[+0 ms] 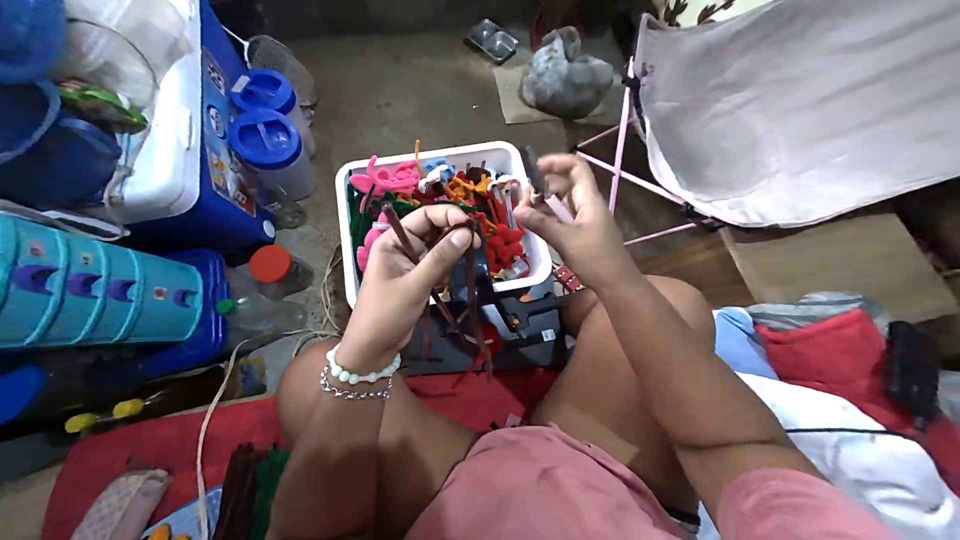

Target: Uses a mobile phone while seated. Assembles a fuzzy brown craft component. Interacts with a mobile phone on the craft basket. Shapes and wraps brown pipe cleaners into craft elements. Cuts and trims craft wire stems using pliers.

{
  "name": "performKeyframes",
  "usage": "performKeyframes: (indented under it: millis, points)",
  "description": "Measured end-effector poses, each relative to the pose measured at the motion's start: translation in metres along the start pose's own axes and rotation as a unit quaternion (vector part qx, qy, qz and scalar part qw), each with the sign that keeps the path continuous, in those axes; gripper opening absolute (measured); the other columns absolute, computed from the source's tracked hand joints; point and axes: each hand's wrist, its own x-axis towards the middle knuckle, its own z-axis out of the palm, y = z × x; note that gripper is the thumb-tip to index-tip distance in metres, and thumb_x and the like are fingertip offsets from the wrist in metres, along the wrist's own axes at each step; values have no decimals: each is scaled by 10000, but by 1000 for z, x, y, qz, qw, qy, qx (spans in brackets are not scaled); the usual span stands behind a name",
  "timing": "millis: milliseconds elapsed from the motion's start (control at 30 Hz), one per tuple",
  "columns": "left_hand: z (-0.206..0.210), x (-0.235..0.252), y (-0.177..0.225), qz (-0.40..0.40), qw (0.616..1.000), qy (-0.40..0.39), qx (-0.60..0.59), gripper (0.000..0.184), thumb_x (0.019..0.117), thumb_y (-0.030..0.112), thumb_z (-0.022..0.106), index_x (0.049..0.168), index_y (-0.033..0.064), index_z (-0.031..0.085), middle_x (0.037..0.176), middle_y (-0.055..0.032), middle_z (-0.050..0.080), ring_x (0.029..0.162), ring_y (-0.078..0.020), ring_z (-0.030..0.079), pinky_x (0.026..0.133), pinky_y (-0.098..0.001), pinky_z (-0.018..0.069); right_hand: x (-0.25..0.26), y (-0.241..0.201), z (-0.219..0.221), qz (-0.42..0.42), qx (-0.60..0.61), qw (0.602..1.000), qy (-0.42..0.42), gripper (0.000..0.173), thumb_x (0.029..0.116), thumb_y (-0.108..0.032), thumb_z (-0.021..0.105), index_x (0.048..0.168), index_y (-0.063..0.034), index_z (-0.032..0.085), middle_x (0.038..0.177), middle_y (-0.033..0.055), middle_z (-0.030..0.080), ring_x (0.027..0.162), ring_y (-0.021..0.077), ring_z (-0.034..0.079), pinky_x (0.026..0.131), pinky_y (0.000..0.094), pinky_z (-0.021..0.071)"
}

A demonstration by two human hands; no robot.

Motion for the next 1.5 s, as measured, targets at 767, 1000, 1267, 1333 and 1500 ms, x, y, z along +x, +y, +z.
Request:
performKeyframes:
  millis: [767,1000,1267,1333,1500]
  points:
    - [35,24,-31,-86,996,-6,7,87,991,62,627,1045,92,688,826,11,663,643,-1,541,595,-141,457,2,8,-17,-322,-105,941,-14,150,969,-135,614,1011,0,664,1037,104,649,1075,168,611,961,288,509]
    - [44,27,-38,-53,997,-3,60,99,994,48,613,1045,93,685,837,23,671,649,0,554,597,-146,470,-9,13,-16,-305,-124,943,52,143,962,-149,607,1009,-22,654,1020,101,647,1058,178,612,948,302,506]
    - [37,28,-39,47,981,26,188,113,989,49,627,1097,48,661,935,8,695,793,-48,658,702,-204,568,-12,13,-12,-229,-83,968,52,209,1007,-192,635,1056,3,692,1067,96,673,1070,134,641,937,273,548]
    - [34,27,-36,57,981,32,184,106,995,37,611,1091,41,656,933,-8,689,801,-71,664,713,-221,578,-11,16,-15,-203,-78,976,23,358,1047,-342,577,1074,2,673,1091,89,653,1077,119,626,927,270,542]
    - [28,24,-27,73,979,52,184,99,999,40,601,1079,57,657,938,11,677,809,-59,653,726,-210,569,-9,18,-17,-198,-148,969,-16,432,1075,-389,475,1037,-16,690,1029,77,667,992,121,632,861,276,542]
